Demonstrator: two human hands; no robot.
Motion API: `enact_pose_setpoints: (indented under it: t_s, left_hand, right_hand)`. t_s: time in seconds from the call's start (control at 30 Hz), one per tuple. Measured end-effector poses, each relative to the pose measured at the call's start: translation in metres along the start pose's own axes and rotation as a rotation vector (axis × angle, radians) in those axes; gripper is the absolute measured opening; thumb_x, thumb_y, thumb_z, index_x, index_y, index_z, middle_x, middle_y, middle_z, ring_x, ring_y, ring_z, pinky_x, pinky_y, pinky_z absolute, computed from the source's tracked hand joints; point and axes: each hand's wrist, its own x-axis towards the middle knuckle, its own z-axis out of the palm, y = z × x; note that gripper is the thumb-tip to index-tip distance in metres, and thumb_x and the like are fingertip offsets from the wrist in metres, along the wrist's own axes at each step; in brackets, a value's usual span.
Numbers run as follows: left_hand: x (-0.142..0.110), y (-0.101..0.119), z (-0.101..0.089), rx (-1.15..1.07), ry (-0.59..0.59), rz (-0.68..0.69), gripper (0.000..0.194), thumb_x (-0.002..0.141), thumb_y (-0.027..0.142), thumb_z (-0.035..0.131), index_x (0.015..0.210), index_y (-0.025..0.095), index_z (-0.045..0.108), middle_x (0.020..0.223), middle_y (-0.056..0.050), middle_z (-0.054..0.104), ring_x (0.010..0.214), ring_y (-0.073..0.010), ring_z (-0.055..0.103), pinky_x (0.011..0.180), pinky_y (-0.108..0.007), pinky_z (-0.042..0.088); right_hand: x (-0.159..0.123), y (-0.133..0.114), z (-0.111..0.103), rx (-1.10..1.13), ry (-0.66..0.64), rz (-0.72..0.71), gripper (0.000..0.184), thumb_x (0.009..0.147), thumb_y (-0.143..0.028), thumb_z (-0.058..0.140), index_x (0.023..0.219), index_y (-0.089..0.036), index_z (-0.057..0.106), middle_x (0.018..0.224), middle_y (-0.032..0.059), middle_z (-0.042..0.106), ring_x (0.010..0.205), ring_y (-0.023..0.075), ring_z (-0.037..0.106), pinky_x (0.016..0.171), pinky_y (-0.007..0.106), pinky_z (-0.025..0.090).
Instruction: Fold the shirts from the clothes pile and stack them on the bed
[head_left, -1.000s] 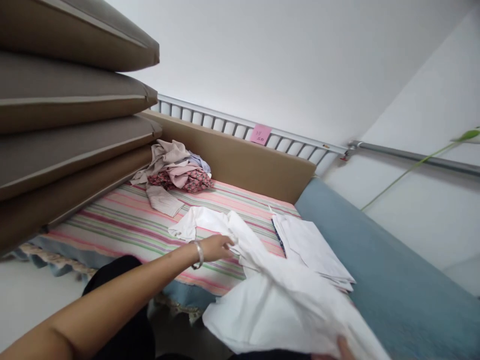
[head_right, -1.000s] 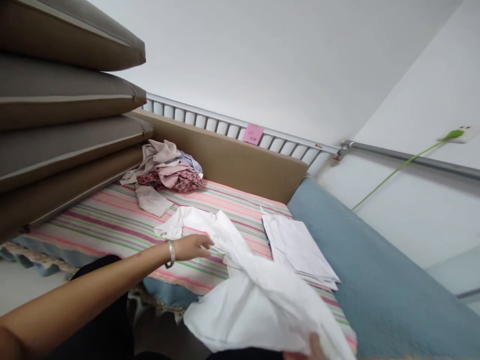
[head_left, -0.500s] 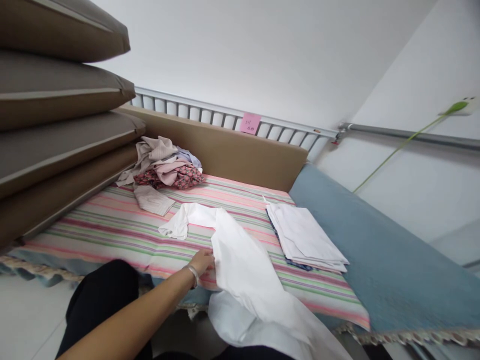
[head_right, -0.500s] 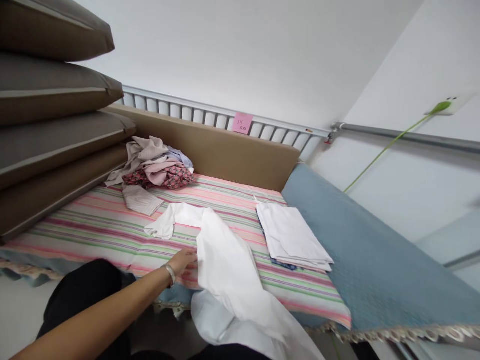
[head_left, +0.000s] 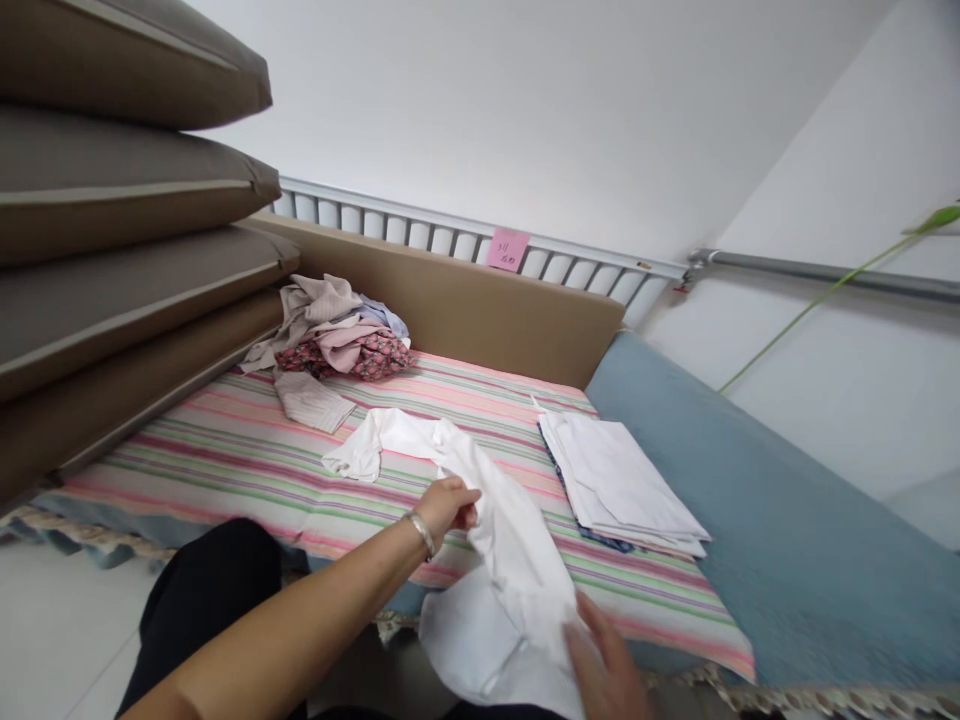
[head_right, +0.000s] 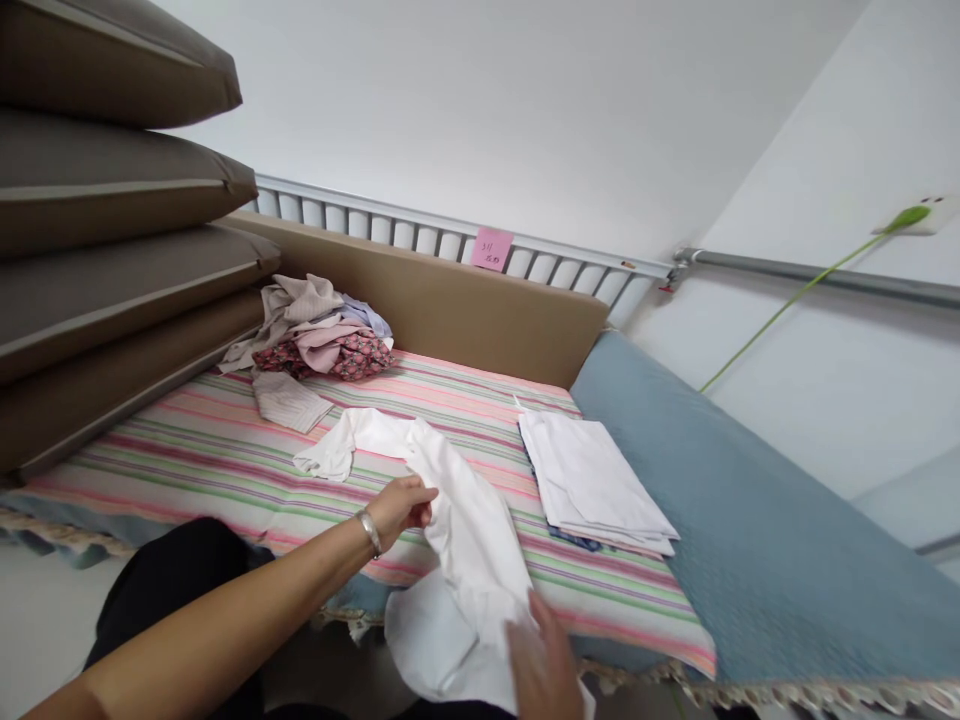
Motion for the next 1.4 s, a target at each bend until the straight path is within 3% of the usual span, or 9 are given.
enact_pose_setpoints:
  t_s: [0.1, 0.2, 0.33, 0.5, 0.67, 1.03, 1.13, 1.27, 1.4]
  left_hand:
    - [-0.02, 0.029, 0.018, -0.056, -0.081, 0.114, 0.03, 0.058, 0.032, 0.067, 0.055, 0.017, 0.041, 0.045, 0.004, 0.052, 0.04, -0.0062, 0.047, 0.047, -0.02, 0.039]
    - [-0.038, 0.04, 0.026, -0.057, -0.139, 0.181, 0.028, 0.056, 0.034, 0.067, 0.056, 0.016, 0.045, 0.047, 0.003, 0.054, 0.041, -0.007, 0.049, 0.048, -0.021, 0.04]
    - [-0.035, 0.031, 0.005, 0.142, -0.191, 0.202, 0.021, 0.063, 0.033, 0.062, 0.068, 0.014, 0.054, 0.059, 0.0, 0.059, 0.051, -0.0088, 0.054, 0.055, -0.023, 0.043]
    - [0.001, 0.006, -0.052, 0.663, 0.081, 0.137, 0.023, 0.069, 0.02, 0.059, 0.091, 0.013, 0.056, 0.081, -0.003, 0.061, 0.07, -0.0131, 0.058, 0.062, -0.024, 0.046]
    - [0.029, -0.007, -0.088, 0.841, 0.197, 0.161, 0.056, 0.065, 0.007, 0.057, 0.119, 0.013, 0.045, 0.115, -0.011, 0.053, 0.101, -0.0205, 0.054, 0.086, -0.031, 0.043]
    - [0.015, -0.025, -0.102, 1.255, -0.038, 0.512, 0.097, 0.053, 0.019, 0.074, 0.138, 0.027, 0.027, 0.15, -0.007, 0.008, 0.135, -0.0347, 0.001, 0.106, -0.053, 0.017]
    - [0.008, -0.027, -0.093, 1.082, -0.012, 0.586, 0.072, 0.058, 0.016, 0.069, 0.126, 0.023, 0.048, 0.147, -0.008, 0.021, 0.136, -0.0293, 0.01, 0.109, -0.046, 0.016]
    - [0.008, 0.024, -0.086, 0.67, 0.171, 0.528, 0.021, 0.073, 0.016, 0.052, 0.088, 0.016, 0.067, 0.11, -0.01, 0.062, 0.103, -0.0223, 0.055, 0.09, -0.039, 0.045]
    - [0.006, 0.135, -0.091, 0.595, 0.227, 0.599, 0.02, 0.076, 0.027, 0.051, 0.073, 0.011, 0.063, 0.065, -0.004, 0.061, 0.063, -0.0153, 0.057, 0.057, -0.028, 0.052]
  right_hand:
    - [0.013, -0.035, 0.048, -0.111, 0.009, -0.282, 0.061, 0.068, -0.051, 0.057, 0.122, -0.026, 0.047, 0.127, 0.0064, 0.052, 0.118, 0.0303, 0.046, 0.1, 0.046, 0.038]
    - [0.026, -0.054, 0.063, -0.129, -0.003, -0.266, 0.049, 0.075, -0.048, 0.047, 0.115, -0.02, 0.055, 0.114, 0.0103, 0.061, 0.107, 0.0286, 0.055, 0.09, 0.042, 0.045]
    - [0.052, -0.07, 0.028, -0.102, -0.079, -0.144, 0.045, 0.077, -0.052, 0.041, 0.098, -0.02, 0.064, 0.098, 0.0084, 0.068, 0.093, 0.0257, 0.062, 0.077, 0.033, 0.05]
    - [0.08, -0.107, -0.027, -0.118, -0.078, -0.194, 0.05, 0.073, -0.057, 0.04, 0.088, -0.017, 0.067, 0.098, 0.0093, 0.068, 0.096, 0.0256, 0.061, 0.084, 0.033, 0.047]
    - [0.087, -0.14, -0.051, -0.137, -0.018, -0.225, 0.05, 0.068, -0.06, 0.042, 0.085, -0.02, 0.067, 0.095, 0.007, 0.069, 0.096, 0.0263, 0.06, 0.087, 0.035, 0.046]
    - [0.091, -0.193, -0.087, -0.102, 0.121, -0.337, 0.042, 0.076, -0.053, 0.043, 0.09, -0.02, 0.065, 0.093, 0.0048, 0.067, 0.087, 0.0225, 0.06, 0.08, 0.032, 0.046]
    - [0.091, -0.207, -0.093, -0.053, 0.136, -0.344, 0.04, 0.077, -0.052, 0.044, 0.091, -0.02, 0.065, 0.088, 0.0039, 0.067, 0.082, 0.0205, 0.059, 0.073, 0.029, 0.046]
    - [0.094, -0.223, -0.106, -0.064, 0.201, -0.352, 0.041, 0.078, -0.051, 0.044, 0.091, -0.018, 0.065, 0.088, 0.0049, 0.066, 0.081, 0.0194, 0.058, 0.069, 0.026, 0.044]
    - [0.113, -0.233, -0.129, -0.011, 0.384, -0.345, 0.046, 0.076, -0.049, 0.049, 0.099, -0.012, 0.064, 0.089, 0.0099, 0.066, 0.076, 0.0185, 0.057, 0.063, 0.025, 0.041]
